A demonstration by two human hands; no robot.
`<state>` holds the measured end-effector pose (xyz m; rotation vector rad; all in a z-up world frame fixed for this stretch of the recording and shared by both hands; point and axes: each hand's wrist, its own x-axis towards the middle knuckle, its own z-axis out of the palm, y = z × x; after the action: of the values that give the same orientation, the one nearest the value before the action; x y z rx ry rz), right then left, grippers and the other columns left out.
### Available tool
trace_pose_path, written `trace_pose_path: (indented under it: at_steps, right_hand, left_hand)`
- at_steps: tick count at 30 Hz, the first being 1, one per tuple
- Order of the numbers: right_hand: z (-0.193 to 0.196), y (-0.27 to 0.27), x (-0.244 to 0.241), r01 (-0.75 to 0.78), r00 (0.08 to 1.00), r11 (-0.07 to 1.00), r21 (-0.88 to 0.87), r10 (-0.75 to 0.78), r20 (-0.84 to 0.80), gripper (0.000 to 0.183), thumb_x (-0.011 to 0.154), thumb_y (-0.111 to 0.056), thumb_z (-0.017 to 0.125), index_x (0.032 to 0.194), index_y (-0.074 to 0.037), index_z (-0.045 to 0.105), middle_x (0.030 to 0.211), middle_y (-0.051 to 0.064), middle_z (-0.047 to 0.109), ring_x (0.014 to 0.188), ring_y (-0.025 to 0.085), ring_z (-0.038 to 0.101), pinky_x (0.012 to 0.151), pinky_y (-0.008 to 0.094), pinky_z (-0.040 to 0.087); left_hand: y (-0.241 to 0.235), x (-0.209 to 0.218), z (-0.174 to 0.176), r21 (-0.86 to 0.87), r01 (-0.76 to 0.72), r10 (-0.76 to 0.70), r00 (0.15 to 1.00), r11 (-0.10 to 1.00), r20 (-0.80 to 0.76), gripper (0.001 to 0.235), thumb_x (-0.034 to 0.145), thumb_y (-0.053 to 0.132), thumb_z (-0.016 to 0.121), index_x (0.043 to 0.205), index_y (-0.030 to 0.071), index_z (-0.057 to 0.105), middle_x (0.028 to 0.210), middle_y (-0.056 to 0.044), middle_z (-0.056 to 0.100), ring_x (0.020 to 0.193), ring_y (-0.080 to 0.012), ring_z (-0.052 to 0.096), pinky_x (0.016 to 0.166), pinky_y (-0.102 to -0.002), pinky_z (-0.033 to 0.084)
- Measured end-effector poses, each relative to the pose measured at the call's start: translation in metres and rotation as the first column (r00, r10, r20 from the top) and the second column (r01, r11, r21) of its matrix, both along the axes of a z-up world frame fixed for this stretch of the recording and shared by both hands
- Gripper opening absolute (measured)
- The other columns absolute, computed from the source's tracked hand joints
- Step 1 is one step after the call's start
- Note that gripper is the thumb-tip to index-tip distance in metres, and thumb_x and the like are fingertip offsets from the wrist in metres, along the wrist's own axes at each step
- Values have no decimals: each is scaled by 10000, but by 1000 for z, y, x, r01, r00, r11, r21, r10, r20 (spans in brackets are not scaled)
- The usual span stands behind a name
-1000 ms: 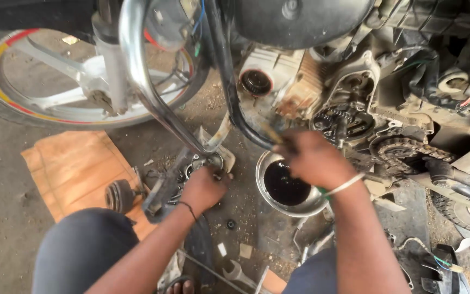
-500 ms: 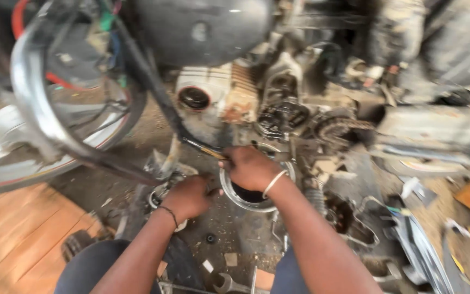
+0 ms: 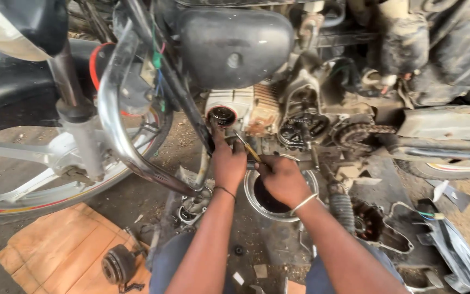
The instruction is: Repair a motorcycle engine by adjusting components near the cylinder and timing area.
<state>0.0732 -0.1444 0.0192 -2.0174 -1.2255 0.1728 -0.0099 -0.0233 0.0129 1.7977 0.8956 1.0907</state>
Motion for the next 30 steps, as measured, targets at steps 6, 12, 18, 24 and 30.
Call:
trace_pose_path:
  at_steps: [6, 12, 18, 24, 30]
  right_hand:
    - [4, 37, 6, 9, 1000, 992, 126, -10, 9, 217, 883, -121, 652, 1063, -54, 752, 886, 264, 700, 807, 430, 706, 740, 473, 569]
    - [9, 59, 8, -41, 994, 981, 191, 21, 107, 221, 883, -79, 636, 1070, -30, 742, 878, 267, 700, 805, 433, 703, 750, 473, 575]
    - [21, 68, 4, -67, 990, 980, 185, 43, 133, 200, 882, -70, 633, 1047, -21, 735, 869, 261, 711, 784, 426, 712, 759, 477, 575]
    - [21, 68, 3, -61, 991, 989, 133, 44, 127, 211, 886, -66, 616, 1053, -20, 737, 867, 268, 713, 790, 435, 711, 783, 487, 572]
    - [18, 67, 7, -55, 995, 995, 88, 47, 93, 194, 902, -104, 629, 1046, -30, 737, 869, 269, 711, 812, 443, 707, 796, 493, 569]
  left_hand:
    - [10, 13, 1, -171, 7, -20, 997, 985, -71, 771, 908, 98, 532, 1610, 48, 218, 1111, -316, 704, 956, -409, 720, 841, -453, 561]
    - [29, 27, -40, 191, -94, 76, 992, 977, 100, 631, 942, 13, 488, 1564, 12, 386, 1273, -305, 661, 1007, -383, 738, 862, -431, 582]
    - [29, 20, -20, -119, -39, 44, 998, 992, 39, 626, 930, 108, 482, 1538, 20, 359, 1214, -272, 677, 1060, -373, 706, 911, -413, 540]
    - [45, 30, -63, 136, -52, 38, 994, 989, 102, 498, 1034, 146, 512, 1479, -70, 453, 1394, -328, 573, 1276, -473, 573, 1046, -462, 473]
    - [23, 7, -7, -259, 109, -90, 992, 960, 83, 599, 936, 123, 478, 1523, 28, 405, 1303, -284, 652, 1144, -454, 640, 949, -459, 509]
